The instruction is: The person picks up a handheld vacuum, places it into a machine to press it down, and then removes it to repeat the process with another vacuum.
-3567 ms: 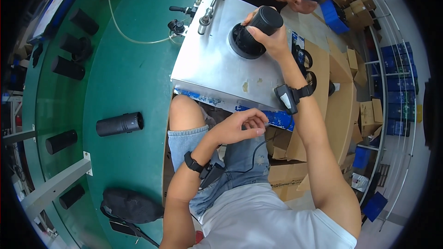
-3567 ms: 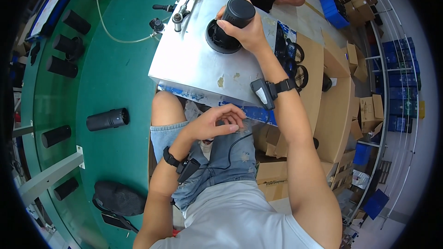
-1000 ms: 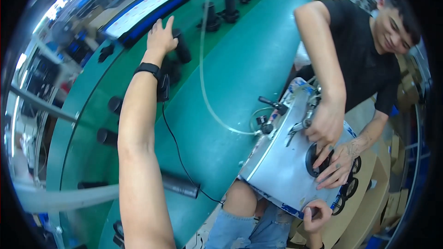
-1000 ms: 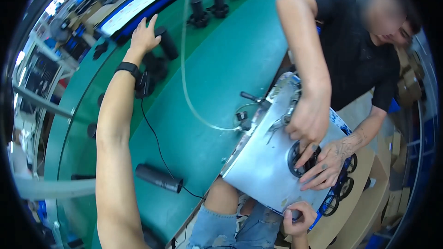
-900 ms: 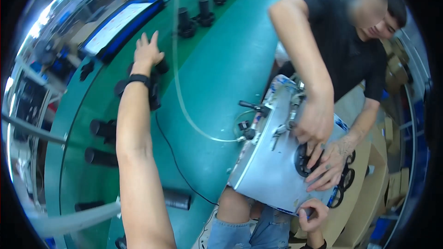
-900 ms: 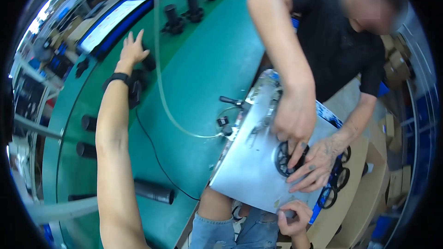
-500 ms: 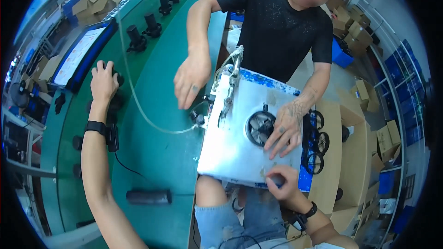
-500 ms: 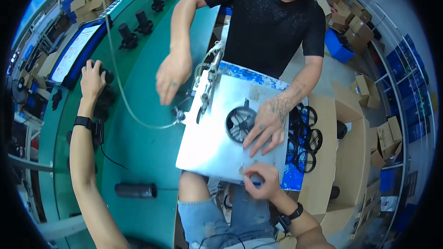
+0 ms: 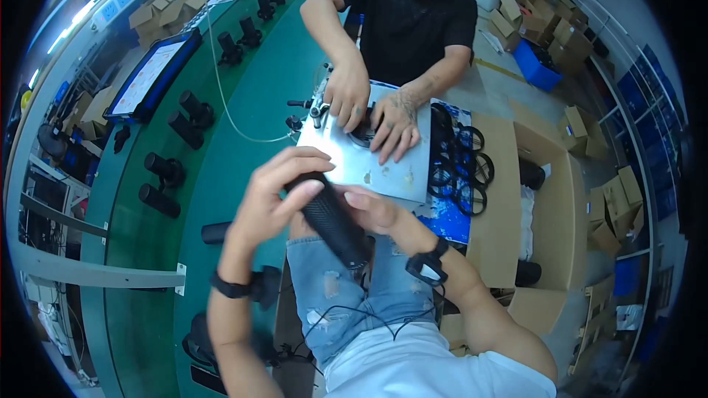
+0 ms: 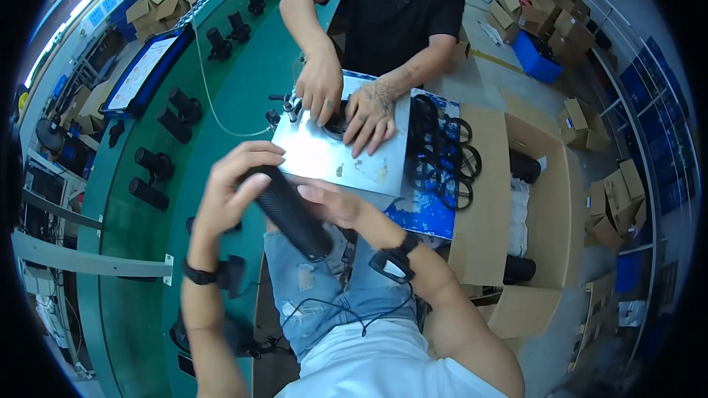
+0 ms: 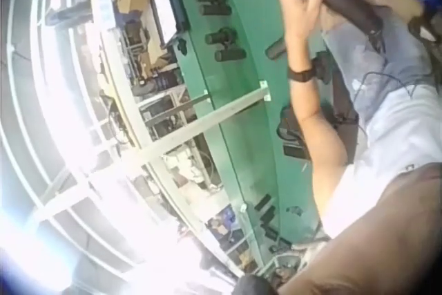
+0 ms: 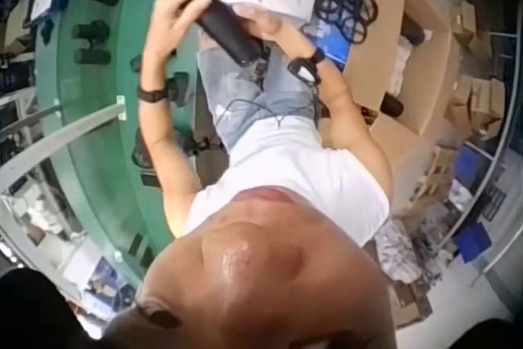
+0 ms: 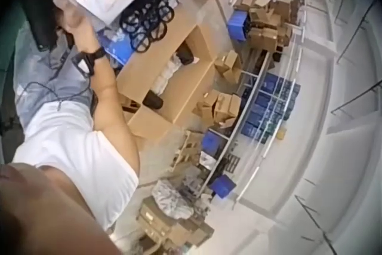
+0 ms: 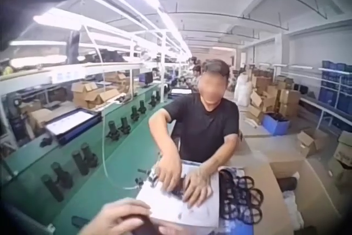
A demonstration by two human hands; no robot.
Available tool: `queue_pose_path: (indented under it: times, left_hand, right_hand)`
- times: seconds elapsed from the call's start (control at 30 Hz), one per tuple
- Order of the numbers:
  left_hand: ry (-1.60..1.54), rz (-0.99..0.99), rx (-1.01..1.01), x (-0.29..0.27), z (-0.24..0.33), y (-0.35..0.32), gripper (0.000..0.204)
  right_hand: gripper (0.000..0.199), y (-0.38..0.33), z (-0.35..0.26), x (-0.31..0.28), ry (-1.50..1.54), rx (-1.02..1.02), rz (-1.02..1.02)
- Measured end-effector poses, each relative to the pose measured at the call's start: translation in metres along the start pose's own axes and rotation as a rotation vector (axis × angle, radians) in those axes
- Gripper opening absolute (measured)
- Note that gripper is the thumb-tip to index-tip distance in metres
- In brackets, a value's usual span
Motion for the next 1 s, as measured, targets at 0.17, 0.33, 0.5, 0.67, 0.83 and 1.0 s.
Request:
queue_pose_path:
  times: [0.17, 0.33, 0.5, 0.67, 0.83, 1.0]
  left_hand:
    - [-0.309, 0.602, -0.301, 0.086, -0.039, -0.086, 0.048]
    - [-0.808, 0.544, -0.474, 0.154, -0.029, -0.102, 0.053]
    - [-0.713, 0.532, -0.489, 0.148, -0.03, -0.094, 0.059]
    - [-0.707, 0.503, -0.475, 0.151, -0.039, -0.089, 0.052]
    - [-1.066, 0.405, -0.642, 0.156, -0.062, -0.082, 0.065]
    - [-1.186, 0.382, -0.656, 0.157, -0.078, -0.07, 0.076]
  right_hand:
    - [0.062, -0.022, 0.01, -0.023, 0.048, -0.259, 0.218]
    - [0.05, -0.051, -0.027, -0.025, 0.16, -0.504, 0.487]
    - [0.048, -0.058, -0.035, -0.017, 0.142, -0.582, 0.569]
    - [0.058, -0.063, -0.028, -0.021, 0.01, -0.546, 0.686]
    - [0.073, -0.071, -0.053, -0.043, -0.029, -0.546, 0.296]
    - [0.064, -0.056, -0.062, -0.075, -0.096, -0.582, 0.132]
Point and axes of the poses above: each hand's wrist, its own y-axis towards the middle knuckle, its own x-axis out of the palm, z = x × y, the point moved 4 cm from there along y, towards the middle knuckle, and after that the axes turned 13 degrees about x, right-handed, at the moved point
